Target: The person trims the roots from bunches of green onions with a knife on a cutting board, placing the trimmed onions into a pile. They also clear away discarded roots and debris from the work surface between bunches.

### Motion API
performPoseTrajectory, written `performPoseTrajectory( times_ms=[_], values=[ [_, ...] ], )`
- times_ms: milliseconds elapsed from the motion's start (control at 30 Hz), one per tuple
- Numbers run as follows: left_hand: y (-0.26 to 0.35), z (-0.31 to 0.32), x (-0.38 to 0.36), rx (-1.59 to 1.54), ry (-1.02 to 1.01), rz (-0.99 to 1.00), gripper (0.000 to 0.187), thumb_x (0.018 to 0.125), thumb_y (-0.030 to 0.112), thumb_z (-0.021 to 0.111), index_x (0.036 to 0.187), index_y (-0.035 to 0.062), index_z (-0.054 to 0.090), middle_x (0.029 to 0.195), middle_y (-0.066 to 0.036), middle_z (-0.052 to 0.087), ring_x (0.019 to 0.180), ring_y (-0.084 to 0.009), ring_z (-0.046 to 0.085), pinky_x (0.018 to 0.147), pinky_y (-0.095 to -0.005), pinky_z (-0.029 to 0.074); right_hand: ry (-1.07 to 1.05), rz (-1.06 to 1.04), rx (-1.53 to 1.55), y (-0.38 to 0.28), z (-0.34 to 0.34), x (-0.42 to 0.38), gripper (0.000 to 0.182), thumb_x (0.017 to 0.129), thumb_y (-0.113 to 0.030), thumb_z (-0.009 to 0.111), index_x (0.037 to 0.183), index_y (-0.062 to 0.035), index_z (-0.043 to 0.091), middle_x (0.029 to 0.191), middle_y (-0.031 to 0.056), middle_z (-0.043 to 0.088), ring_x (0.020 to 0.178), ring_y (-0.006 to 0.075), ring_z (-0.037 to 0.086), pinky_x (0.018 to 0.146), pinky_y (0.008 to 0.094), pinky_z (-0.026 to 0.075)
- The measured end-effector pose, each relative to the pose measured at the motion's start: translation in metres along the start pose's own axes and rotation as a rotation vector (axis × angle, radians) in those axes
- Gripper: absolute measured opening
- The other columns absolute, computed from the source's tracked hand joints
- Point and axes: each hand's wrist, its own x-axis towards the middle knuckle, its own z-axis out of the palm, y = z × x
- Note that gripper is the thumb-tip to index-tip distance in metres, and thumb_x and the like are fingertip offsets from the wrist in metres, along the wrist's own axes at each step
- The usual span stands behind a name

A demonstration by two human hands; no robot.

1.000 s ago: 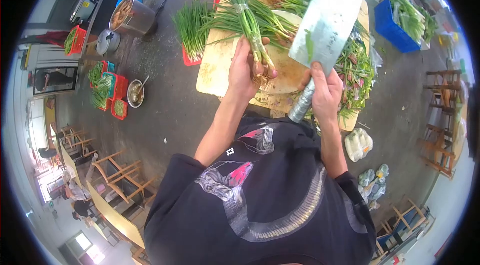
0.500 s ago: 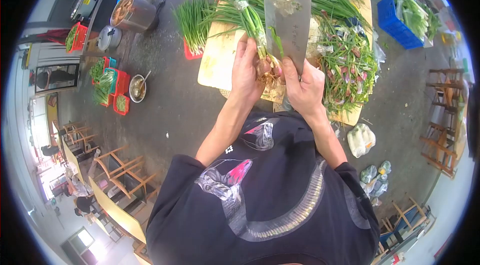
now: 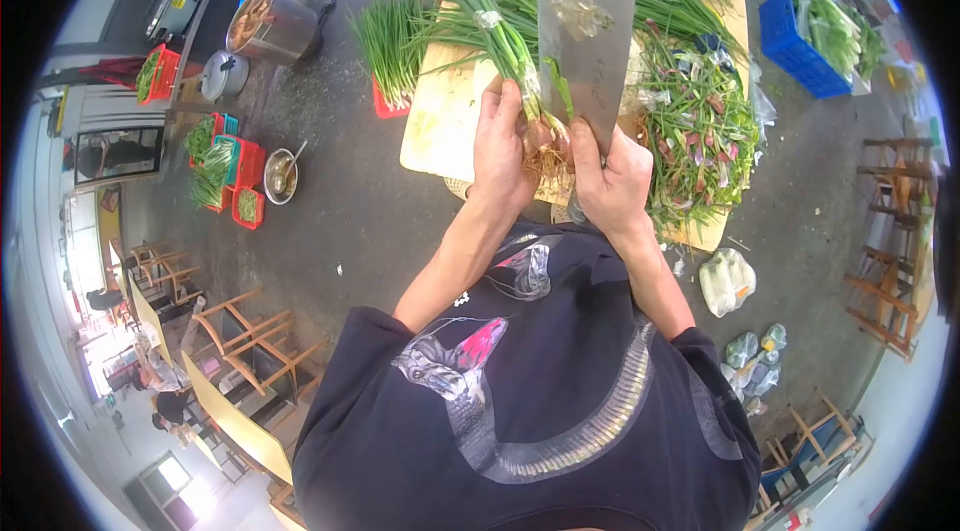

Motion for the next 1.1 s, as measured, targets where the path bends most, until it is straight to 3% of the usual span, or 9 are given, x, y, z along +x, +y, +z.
performPoseTrajectory(
  times_ms=[100, 267, 367, 467, 667, 1100],
  values=[
    [0.0, 0.0, -0.002, 0.025, -0.016, -0.009, 0.034, 0.116, 0.029, 0.049, 0.144, 0.0097, 0.047, 0.113, -0.005, 0.068, 0.07, -0.0093, 0.063, 0.058, -0.0245, 0.056, 0.025, -0.074, 0.0, 0.003, 0.002, 0.002, 0.014, 0.102, -0.011, 0.069, 0.108, 0.0001, 0.074, 0.072, 0.0161, 0.07, 0.06, 0.0324, 0.07, 0.056, 0.0393, 0.052],
    [-0.005, -0.003, -0.002, 0.045, 0.018, -0.026, 0.033, 0.117, 0.028, 0.048, 0.143, 0.0077, 0.048, 0.114, -0.005, 0.068, 0.07, -0.0086, 0.062, 0.058, -0.0233, 0.054, 0.038, -0.028, -0.018, 0.003, 0.004, 0.0, 0.012, 0.101, -0.011, 0.07, 0.105, -0.0005, 0.074, 0.073, 0.0165, 0.07, 0.061, 0.0335, 0.069, 0.057, 0.0406, 0.052],
    [-0.003, 0.006, -0.008, 0.095, 0.038, -0.017, 0.029, 0.117, 0.031, 0.048, 0.134, 0.0084, 0.053, 0.105, -0.002, 0.069, 0.066, -0.0067, 0.058, 0.06, -0.0239, 0.053, 0.036, -0.06, -0.061, 0.002, 0.002, 0.001, 0.01, 0.1, -0.01, 0.071, 0.103, -0.0015, 0.075, 0.073, 0.016, 0.07, 0.062, 0.0333, 0.07, 0.057, 0.041, 0.052],
    [-0.005, 0.006, -0.01, 0.118, 0.095, -0.054, 0.032, 0.117, 0.027, 0.047, 0.142, 0.0068, 0.047, 0.111, -0.005, 0.069, 0.07, -0.0078, 0.062, 0.058, -0.0223, 0.053, 0.038, -0.079, -0.075, 0.002, 0.002, 0.003, 0.009, 0.099, -0.01, 0.071, 0.103, -0.0023, 0.075, 0.072, 0.0149, 0.07, 0.063, 0.0329, 0.07, 0.057, 0.0412, 0.052],
    [-0.013, 0.003, -0.017, 0.107, 0.02, -0.041, 0.031, 0.118, 0.026, 0.045, 0.142, 0.0061, 0.047, 0.114, -0.005, 0.068, 0.076, -0.0064, 0.063, 0.06, -0.0217, 0.053, 0.056, -0.107, -0.076, 0.0, 0.001, 0.008, 0.01, 0.1, -0.011, 0.071, 0.103, -0.0024, 0.075, 0.072, 0.0138, 0.07, 0.064, 0.0329, 0.07, 0.058, 0.0416, 0.052],
    [-0.012, 0.004, -0.024, 0.222, 0.07, -0.014, 0.031, 0.117, 0.026, 0.049, 0.141, 0.0063, 0.047, 0.103, -0.004, 0.065, 0.068, -0.0074, 0.059, 0.055, -0.0226, 0.05, 0.051, -0.036, -0.067, -0.004, 0.003, 0.013, 0.015, 0.102, -0.015, 0.069, 0.106, -0.0023, 0.075, 0.07, 0.0141, 0.069, 0.062, 0.033, 0.07, 0.056, 0.0422, 0.051]
  ],
)
